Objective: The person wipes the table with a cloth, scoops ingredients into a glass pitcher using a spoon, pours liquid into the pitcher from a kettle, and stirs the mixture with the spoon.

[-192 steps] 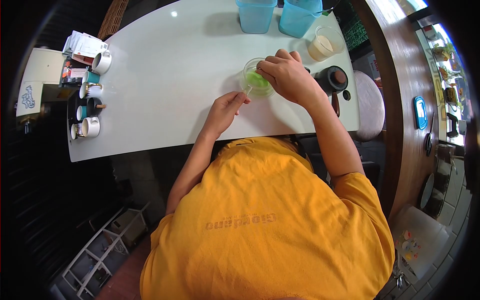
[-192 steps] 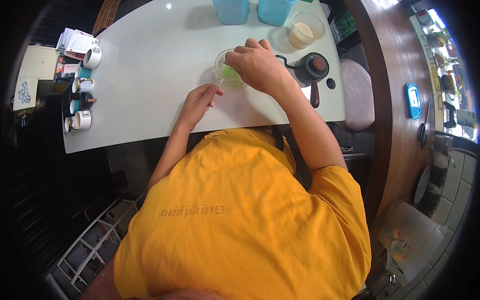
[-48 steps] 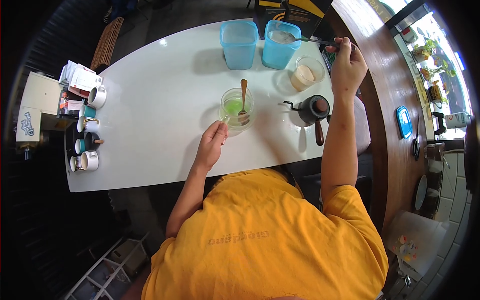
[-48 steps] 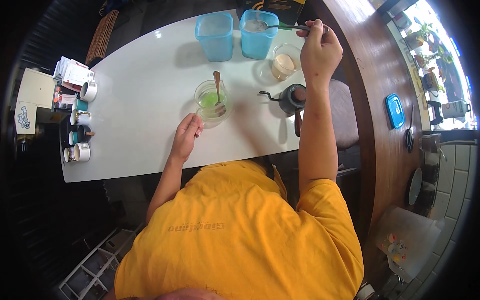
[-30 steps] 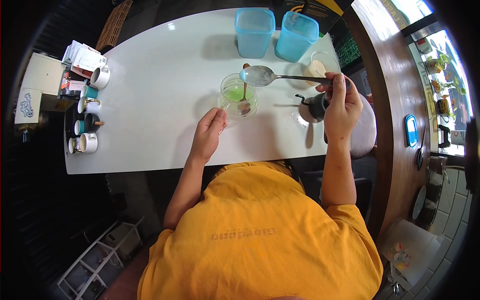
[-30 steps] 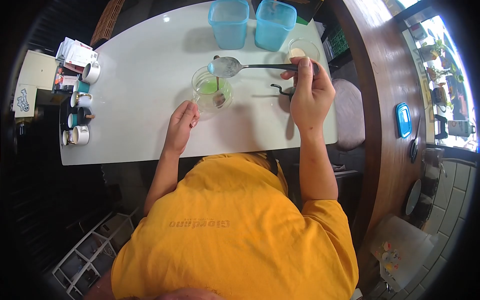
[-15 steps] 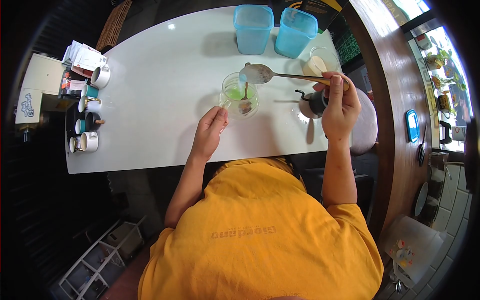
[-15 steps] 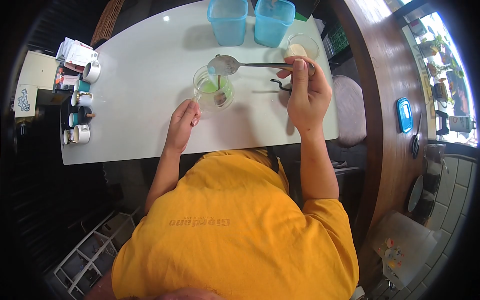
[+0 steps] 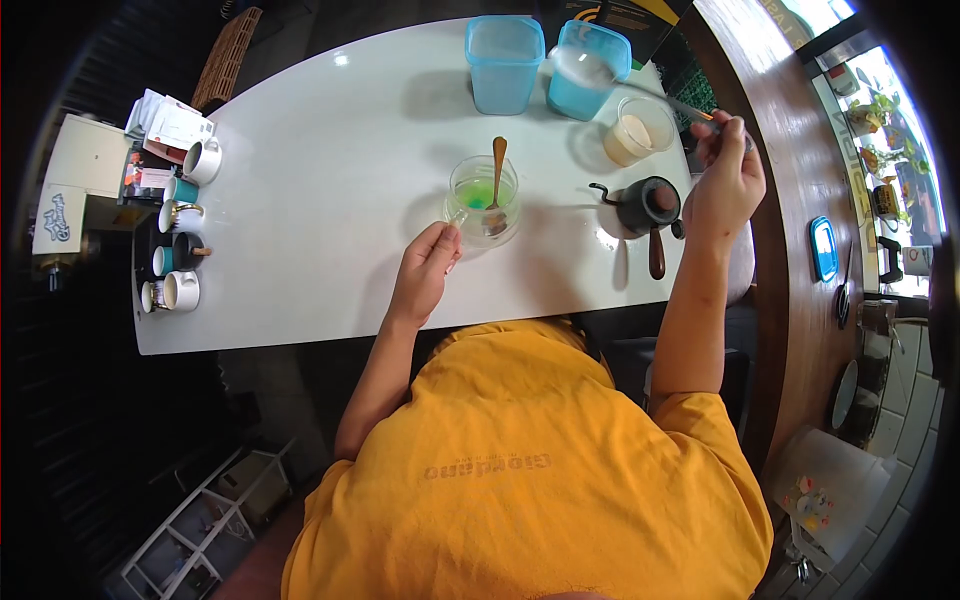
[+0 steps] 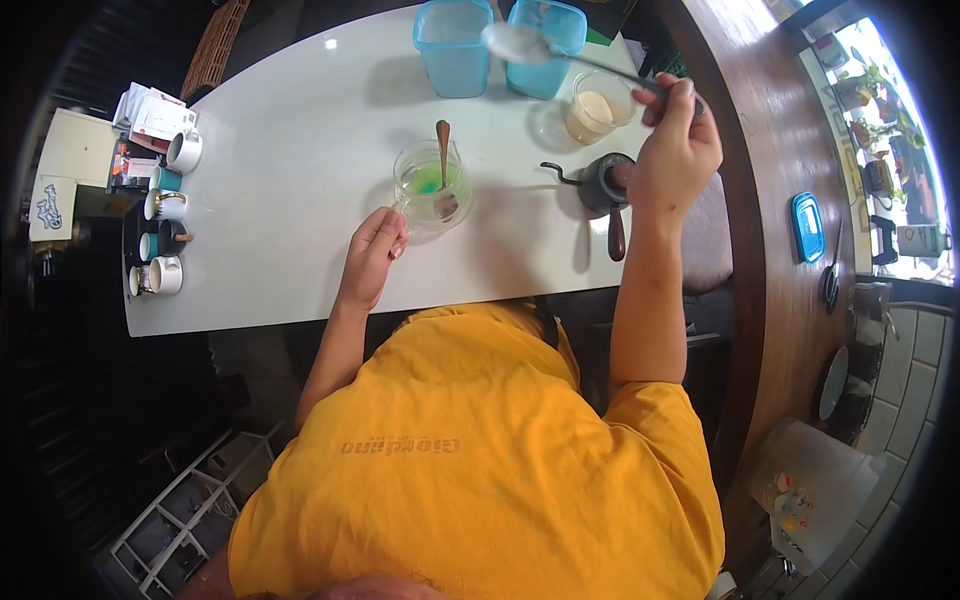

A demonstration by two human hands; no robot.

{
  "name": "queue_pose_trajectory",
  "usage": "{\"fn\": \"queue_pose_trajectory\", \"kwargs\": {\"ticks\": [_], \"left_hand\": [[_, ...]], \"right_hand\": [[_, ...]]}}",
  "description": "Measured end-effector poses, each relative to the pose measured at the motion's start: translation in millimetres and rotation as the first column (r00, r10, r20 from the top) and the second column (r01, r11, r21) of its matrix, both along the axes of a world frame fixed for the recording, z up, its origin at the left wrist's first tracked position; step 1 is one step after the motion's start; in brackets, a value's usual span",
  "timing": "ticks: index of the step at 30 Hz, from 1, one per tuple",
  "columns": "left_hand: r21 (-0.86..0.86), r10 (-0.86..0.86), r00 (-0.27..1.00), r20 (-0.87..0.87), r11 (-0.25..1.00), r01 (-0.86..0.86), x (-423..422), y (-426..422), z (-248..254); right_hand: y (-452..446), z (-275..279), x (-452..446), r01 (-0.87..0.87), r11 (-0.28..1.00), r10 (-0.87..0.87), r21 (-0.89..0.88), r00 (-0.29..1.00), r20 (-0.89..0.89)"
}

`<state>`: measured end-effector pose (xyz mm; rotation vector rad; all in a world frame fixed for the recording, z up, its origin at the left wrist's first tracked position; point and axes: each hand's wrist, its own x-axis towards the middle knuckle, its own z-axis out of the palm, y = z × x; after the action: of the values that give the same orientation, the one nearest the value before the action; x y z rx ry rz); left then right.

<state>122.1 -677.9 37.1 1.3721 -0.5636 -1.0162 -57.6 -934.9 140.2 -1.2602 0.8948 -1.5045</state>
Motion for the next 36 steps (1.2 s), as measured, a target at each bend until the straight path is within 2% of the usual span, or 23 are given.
{"fn": "queue_pose_trajectory", "kwargs": {"ticks": [2, 4, 6, 7, 8, 9, 12, 13, 14, 16, 18, 20, 21, 22, 25, 29, 33, 35, 36], "left_hand": [[0.013, -0.005, 1.000, -0.002, 1.000, 0.005, -1, 2, 0], [-0.007, 0.004, 1.000, -0.008, 1.000, -0.004, -3, 3, 1], [-0.014, 0.005, 1.000, -0.007, 1.000, -0.006, -4, 4, 1], [-0.019, 0.010, 1.000, -0.006, 1.000, -0.010, -4, 4, 1], [-0.018, 0.013, 1.000, -0.007, 1.000, -0.013, -3, 6, 0], [-0.010, -0.007, 1.000, 0.009, 1.000, 0.007, -2, 7, -1], [-0.002, -0.020, 1.000, 0.019, 1.000, 0.020, 0, 7, 0], [-0.002, -0.016, 1.000, 0.015, 1.000, 0.016, -1, 7, 1], [0.000, -0.024, 1.000, 0.011, 1.000, 0.024, -1, 7, 0], [-0.004, -0.009, 1.000, 0.011, 1.000, 0.009, 0, 5, -1], [0.004, -0.011, 1.000, 0.007, 1.000, 0.011, -2, 3, 1], [0.014, -0.011, 1.000, 0.004, 1.000, 0.011, -3, 2, 2], [-0.002, -0.003, 1.000, -0.002, 1.000, 0.003, -3, 1, 2], [-0.019, 0.006, 1.000, -0.007, 1.000, -0.006, -3, 0, 2], [-0.016, 0.008, 1.000, -0.014, 1.000, -0.008, -4, -1, 3], [0.000, 0.009, 1.000, -0.009, 1.000, -0.009, -4, 2, 3], [0.023, 0.023, 0.999, -0.027, 0.999, -0.023, -2, 8, -4], [0.022, 0.033, 0.999, -0.043, 0.999, -0.032, -2, 9, -6], [0.024, 0.038, 0.998, -0.042, 0.999, -0.037, -2, 9, -6]], "right_hand": [[-18, -1, 6, 0.038, 0.999, -0.037, -0.028, 0.999, 0.012], [-29, -3, 13, 0.141, 0.949, -0.174, -0.281, 0.980, -0.098], [-31, -11, 20, 0.128, 0.941, -0.178, -0.312, 0.974, -0.137], [-35, -20, 22, 0.080, 0.805, -0.314, -0.587, 0.898, -0.309], [-37, -27, 24, -0.044, 0.607, -0.480, -0.793, 0.775, -0.410], [-35, -28, 22, -0.119, 0.579, -0.472, -0.807, 0.758, -0.451], [-34, -26, 11, -0.038, 0.567, -0.494, -0.823, 0.783, -0.377], [-33, -24, 7, 0.045, 0.602, -0.480, -0.797, 0.818, -0.316], [-31, -23, 1, 0.048, 0.603, -0.486, -0.796, 0.814, -0.319], [-26, -17, -13, 0.301, 0.753, -0.412, -0.585, 0.909, -0.062], [-24, -14, -33, 0.296, 0.767, -0.435, -0.570, 0.893, -0.120], [-26, -20, -46, 0.264, 0.757, -0.528, -0.598, 0.787, -0.319], [-25, -21, -47, 0.236, 0.787, -0.510, -0.570, 0.770, -0.385], [-28, -29, -43, 0.231, 0.793, -0.488, -0.563, 0.794, -0.363], [-32, -44, -39, 0.146, 0.795, -0.512, -0.589, 0.683, -0.521], [-31, -47, -30, 0.089, 0.831, -0.455, -0.549, 0.677, -0.579], [-33, -44, -27, 0.092, 0.808, -0.490, -0.581, 0.653, -0.577], [-31, -41, -27, 0.143, 0.868, -0.436, -0.475, 0.679, -0.592], [-31, -42, -28, 0.142, 0.868, -0.435, -0.475, 0.679, -0.591]]}}
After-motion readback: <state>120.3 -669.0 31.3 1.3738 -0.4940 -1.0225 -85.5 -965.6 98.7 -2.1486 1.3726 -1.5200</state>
